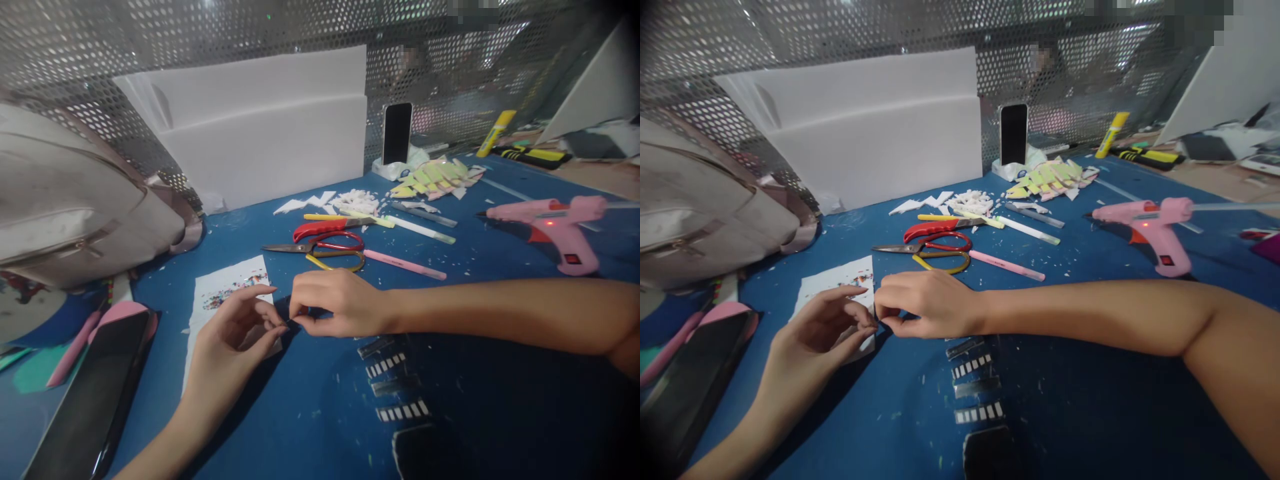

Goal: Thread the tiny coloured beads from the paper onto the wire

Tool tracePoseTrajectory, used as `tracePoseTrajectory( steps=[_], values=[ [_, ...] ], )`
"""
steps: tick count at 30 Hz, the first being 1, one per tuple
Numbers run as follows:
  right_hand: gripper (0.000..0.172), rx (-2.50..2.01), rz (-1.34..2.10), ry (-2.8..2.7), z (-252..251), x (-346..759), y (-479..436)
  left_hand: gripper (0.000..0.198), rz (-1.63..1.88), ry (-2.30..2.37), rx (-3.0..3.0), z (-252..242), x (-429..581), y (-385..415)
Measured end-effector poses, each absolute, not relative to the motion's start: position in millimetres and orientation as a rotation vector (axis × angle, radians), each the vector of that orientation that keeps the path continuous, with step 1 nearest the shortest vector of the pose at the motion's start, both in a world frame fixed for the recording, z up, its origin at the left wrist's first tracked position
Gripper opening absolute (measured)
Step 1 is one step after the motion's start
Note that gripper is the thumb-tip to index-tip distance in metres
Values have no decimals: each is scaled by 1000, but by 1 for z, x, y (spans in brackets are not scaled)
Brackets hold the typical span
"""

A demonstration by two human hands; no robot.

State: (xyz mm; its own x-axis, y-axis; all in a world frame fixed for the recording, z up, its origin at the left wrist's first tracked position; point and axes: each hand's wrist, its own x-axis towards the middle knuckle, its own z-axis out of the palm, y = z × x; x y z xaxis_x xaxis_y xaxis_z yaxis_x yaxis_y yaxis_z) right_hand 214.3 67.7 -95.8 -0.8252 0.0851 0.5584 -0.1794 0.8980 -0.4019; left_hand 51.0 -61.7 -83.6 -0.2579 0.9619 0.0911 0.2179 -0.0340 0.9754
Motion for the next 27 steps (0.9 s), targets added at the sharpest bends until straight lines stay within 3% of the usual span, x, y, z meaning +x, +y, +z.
tracePoseTrajectory(
  steps=[27],
  values=[
    [6,110,633,-2474,-96,215,68,36,1353,1503,1277,-83,53,-63]
  ],
)
